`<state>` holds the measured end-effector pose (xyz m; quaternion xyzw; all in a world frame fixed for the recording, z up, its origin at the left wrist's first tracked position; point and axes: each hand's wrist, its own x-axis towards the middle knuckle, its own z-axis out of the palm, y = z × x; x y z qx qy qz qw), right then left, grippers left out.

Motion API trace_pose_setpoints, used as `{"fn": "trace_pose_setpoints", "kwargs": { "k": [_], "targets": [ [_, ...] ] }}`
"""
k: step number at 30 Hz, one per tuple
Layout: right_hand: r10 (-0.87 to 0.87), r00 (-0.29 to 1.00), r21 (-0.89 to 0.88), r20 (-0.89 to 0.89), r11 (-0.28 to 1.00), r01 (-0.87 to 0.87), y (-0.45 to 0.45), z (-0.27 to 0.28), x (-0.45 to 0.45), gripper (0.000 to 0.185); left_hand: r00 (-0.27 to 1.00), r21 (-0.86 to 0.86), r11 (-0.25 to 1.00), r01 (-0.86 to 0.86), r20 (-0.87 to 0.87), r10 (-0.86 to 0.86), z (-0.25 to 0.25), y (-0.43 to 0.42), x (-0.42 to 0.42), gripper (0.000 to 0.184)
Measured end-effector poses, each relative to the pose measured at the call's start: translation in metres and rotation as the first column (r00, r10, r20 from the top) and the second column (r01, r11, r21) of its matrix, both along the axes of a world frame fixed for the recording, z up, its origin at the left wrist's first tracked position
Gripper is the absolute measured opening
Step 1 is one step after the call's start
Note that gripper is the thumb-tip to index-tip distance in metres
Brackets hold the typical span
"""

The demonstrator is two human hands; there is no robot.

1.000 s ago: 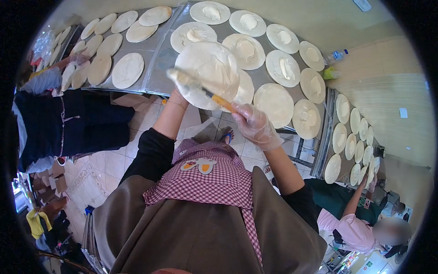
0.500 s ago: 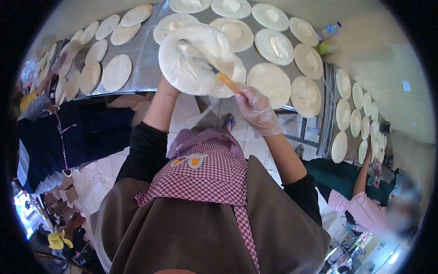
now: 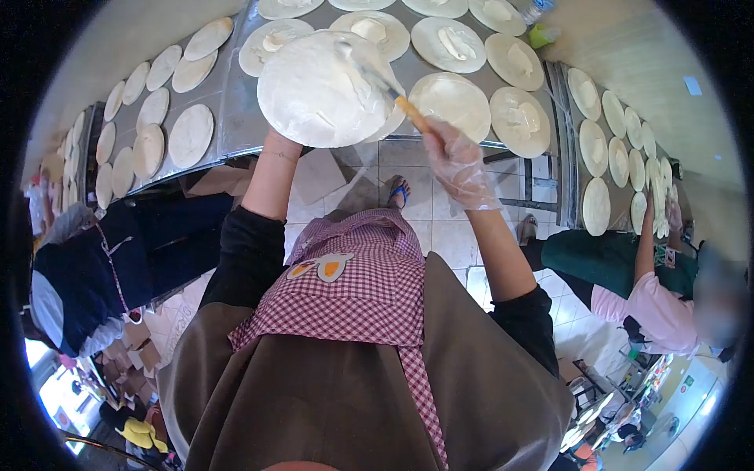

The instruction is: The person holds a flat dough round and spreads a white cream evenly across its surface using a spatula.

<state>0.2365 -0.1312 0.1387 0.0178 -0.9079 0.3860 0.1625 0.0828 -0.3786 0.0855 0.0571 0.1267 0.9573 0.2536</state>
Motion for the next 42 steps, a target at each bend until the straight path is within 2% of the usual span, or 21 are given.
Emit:
{"fn": "trace_pose_setpoints", "kwargs": {
  "k": [2,4,8,10,11,13,16,17,19,20,26,27,28,29,30,31,32,34,35,38,42],
  "targets": [
    [0.049,0.992,-0.053,0.113,0.998,-0.043,-0.01,-0.001,0.014,0.027,0.999,0.1,0.994,0.036,-0.038,-0.032,0.002,0.001,0.001,0.055],
    [0.11,0.994,-0.007,-0.003,0.994,-0.11,-0.012,-0.011,0.027,0.028,0.975,-0.193,0.956,-0.222,-0.034,0.22,0.005,0.004,0.004,0.056],
    [0.291,0.956,0.037,0.044,0.956,-0.292,-0.025,-0.003,0.051,0.031,0.972,-0.161,0.961,-0.227,-0.104,0.212,-0.017,-0.005,-0.001,0.058],
    [0.354,0.924,0.084,-0.148,0.935,-0.345,-0.03,-0.002,0.053,0.03,0.993,-0.1,0.99,-0.102,-0.065,0.095,-0.019,-0.008,0.0,0.058],
    [0.352,0.924,0.087,-0.151,0.936,-0.342,-0.029,0.0,0.054,0.03,0.993,-0.099,0.99,-0.099,-0.069,0.093,-0.014,-0.009,0.003,0.058],
    [0.119,0.993,0.0,-0.019,0.993,-0.119,-0.023,0.007,0.052,0.028,0.991,-0.008,0.994,-0.112,-0.078,0.111,-0.004,-0.013,0.009,0.056],
    [-0.05,0.997,-0.002,0.061,0.999,0.05,-0.014,0.012,0.036,0.027,0.991,0.075,0.997,-0.029,-0.126,0.038,0.006,-0.017,0.014,0.056],
    [-0.041,0.999,0.023,-0.001,0.999,0.041,-0.008,0.001,0.031,0.027,0.99,0.077,0.997,-0.026,-0.134,0.036,0.009,-0.016,0.016,0.056],
    [0.013,0.998,0.06,-0.06,0.998,-0.01,-0.008,-0.012,0.032,0.028,0.976,-0.186,0.966,-0.18,-0.159,0.151,0.014,-0.014,0.016,0.06],
    [0.074,0.992,0.099,-0.106,0.993,-0.063,-0.008,-0.015,0.034,0.029,0.974,-0.178,0.967,-0.182,-0.166,0.153,0.014,-0.013,0.015,0.06],
    [0.257,0.961,0.181,-0.105,0.955,-0.236,-0.021,-0.006,0.072,0.031,0.964,-0.043,0.973,-0.227,-0.149,0.219,0.001,-0.011,0.005,0.061],
    [0.281,0.955,0.155,-0.09,0.952,-0.265,-0.022,-0.004,0.075,0.031,0.982,0.255,0.965,-0.068,-0.154,0.11,0.002,-0.01,0.005,0.062],
    [0.289,0.952,0.159,-0.101,0.949,-0.271,-0.023,-0.002,0.075,0.031,0.98,0.522,0.847,0.102,-0.198,0.004,0.004,-0.011,0.005,0.062],
    [0.273,0.959,0.043,-0.077,0.962,-0.27,-0.024,0.001,0.073,0.031,0.977,0.521,0.847,0.103,-0.213,0.013,0.004,-0.012,0.003,0.062],
    [0.262,0.964,-0.074,-0.05,0.961,-0.265,-0.025,0.004,0.07,0.032,0.988,0.412,0.911,-0.023,-0.132,0.085,0.0,-0.012,0.003,0.062],
    [0.22,0.975,-0.125,-0.032,0.967,-0.222,-0.027,0.006,0.066,0.03,0.984,0.288,0.947,-0.146,-0.058,0.169,-0.003,-0.013,0.002,0.063],
    [0.229,0.972,-0.12,-0.046,0.965,-0.233,-0.027,0.005,0.06,0.03,0.981,0.291,0.945,-0.15,-0.072,0.178,-0.009,-0.011,0.0,0.063],
    [0.078,0.975,-0.398,0.207,0.917,0.011,-0.024,-0.002,0.049,0.024,0.975,0.256,0.948,-0.19,-0.062,0.212,-0.014,-0.009,-0.002,0.062],
    [0.087,0.971,-0.521,0.222,0.852,0.042,-0.027,0.001,0.042,0.024,0.972,0.232,0.95,-0.211,-0.057,0.23,-0.015,-0.006,-0.001,0.062],
    [0.067,0.952,-0.679,0.299,0.716,0.163,-0.036,0.012,0.02,0.025,0.965,0.157,0.956,-0.248,-0.049,0.258,-0.016,0.004,-0.002,0.062],
    [0.048,0.928,-0.687,0.368,0.688,0.237,-0.039,0.009,0.001,0.024,0.962,0.085,0.961,-0.263,-0.047,0.267,-0.017,0.01,0.001,0.061]
  ]
}}
